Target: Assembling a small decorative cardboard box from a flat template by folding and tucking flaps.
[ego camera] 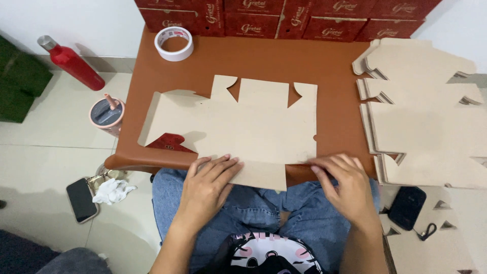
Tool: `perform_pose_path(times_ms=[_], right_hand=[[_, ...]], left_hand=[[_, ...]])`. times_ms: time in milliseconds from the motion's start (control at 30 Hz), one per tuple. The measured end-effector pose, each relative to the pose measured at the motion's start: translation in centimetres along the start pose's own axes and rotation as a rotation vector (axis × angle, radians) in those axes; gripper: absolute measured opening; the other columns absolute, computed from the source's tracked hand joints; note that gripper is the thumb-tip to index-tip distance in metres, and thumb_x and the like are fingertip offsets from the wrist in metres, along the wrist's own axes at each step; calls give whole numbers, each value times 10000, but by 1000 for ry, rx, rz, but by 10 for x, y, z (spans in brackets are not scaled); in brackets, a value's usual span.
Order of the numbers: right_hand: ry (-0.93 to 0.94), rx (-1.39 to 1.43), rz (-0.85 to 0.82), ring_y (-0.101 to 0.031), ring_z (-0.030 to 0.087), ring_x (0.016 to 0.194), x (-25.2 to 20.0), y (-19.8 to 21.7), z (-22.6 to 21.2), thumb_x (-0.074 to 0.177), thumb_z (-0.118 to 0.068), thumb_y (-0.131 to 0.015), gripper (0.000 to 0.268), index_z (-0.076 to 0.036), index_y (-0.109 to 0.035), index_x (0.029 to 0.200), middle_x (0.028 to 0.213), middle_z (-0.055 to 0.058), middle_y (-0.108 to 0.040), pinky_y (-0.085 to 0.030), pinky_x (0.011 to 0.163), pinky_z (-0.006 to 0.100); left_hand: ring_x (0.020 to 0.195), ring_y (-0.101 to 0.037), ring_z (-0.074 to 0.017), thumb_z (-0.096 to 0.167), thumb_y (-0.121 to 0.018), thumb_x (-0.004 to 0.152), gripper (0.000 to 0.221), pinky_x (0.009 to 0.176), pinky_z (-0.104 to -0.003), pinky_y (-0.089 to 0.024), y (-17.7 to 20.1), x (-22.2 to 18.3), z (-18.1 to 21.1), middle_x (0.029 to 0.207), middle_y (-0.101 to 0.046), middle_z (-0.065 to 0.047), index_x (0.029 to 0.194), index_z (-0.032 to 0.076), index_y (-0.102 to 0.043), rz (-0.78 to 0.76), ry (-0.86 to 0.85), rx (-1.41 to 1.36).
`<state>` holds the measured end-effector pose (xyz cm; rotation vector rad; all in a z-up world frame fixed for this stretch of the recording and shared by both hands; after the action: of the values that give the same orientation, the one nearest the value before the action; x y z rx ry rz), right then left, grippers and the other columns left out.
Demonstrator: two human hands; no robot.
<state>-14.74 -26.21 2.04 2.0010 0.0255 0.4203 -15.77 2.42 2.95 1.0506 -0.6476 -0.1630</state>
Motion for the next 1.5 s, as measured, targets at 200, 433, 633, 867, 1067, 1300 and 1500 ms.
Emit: perform_pose_path(times_ms=[200, 433, 633, 867, 1067, 1300, 1500], right_hand=[[-23, 76, 199, -654, 359, 974, 28, -2, -11, 857, -114, -748, 672, -38, -489, 1473, 1035, 179, -680, -481, 897, 487], [127, -33, 245, -666, 282, 1175, -7, -20, -24, 909, 32, -631, 319, -114, -747, 1168, 1162, 69, -737, -484, 1060, 436], [163, -112, 152, -567, 221, 1314, -6, -28, -62, 841, -59, -632, 438, -37, -661, 1278, 1373, 117, -642, -412, 1155, 420], [142, -236, 124, -564, 250, 1203, -1, -38, -69, 975, -318, -557, 493, -161, -555, 1442, 1270, 107, -605, -391, 1130, 448], [161, -172, 95, -459, 294, 1369, 5, -51, -83, 966, -303, -546, 539, -61, -517, 1446, 1437, 171, -506, -328, 1188, 460], [339, -16, 37, -446, 289, 1431, 29, -70, -129, 937, -245, -604, 558, 37, -526, 1412, 1492, 197, -523, -342, 1184, 432], [330, 28, -15, -457, 273, 1425, 32, -68, -124, 921, -224, -624, 565, -8, -518, 1432, 1505, 166, -518, -347, 1182, 434]], left_hand=[[854, -744, -185, 136, -765, 834, 357, 971, -363, -461, 7, 27, -8, 831, -762, -19, 1186, 163, -709, 94, 82, 26], [786, -746, -176, 147, -789, 794, 262, 911, -339, -490, 5, 29, -17, 749, -751, 5, 1048, 201, -753, 75, 62, 28], [697, -695, -180, 142, -769, 822, 231, 839, -334, -498, 10, 40, -6, 803, -766, -47, 1036, 57, -746, 153, 188, 5], [723, -613, -152, 184, -774, 835, 519, 772, -312, -490, 2, 47, -13, 1138, -628, -77, 1320, 92, -613, 190, 215, 40], [992, -603, -201, 145, -729, 856, 195, 928, -364, -450, -4, 42, -12, 1091, -667, -52, 1022, 58, -781, 186, 130, 9], [1030, -661, -235, 122, -665, 875, 225, 1021, -392, -435, 10, 35, -9, 1127, -717, -87, 1047, 4, -749, 145, 114, -87], [1341, -498, -244, 333, -797, 736, 773, 1109, -445, -348, 28, -23, -25, 1429, -576, -69, 1440, 149, -538, -169, 207, 0]])
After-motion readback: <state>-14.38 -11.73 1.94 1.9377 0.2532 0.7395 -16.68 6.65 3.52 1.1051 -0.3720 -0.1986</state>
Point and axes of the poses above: each hand's wrist, its own x-axis towards the middle knuckle, its own y-axis out of the back of the hand, z = x × y, the point moved 6 cm from there along x, towards the middle knuckle
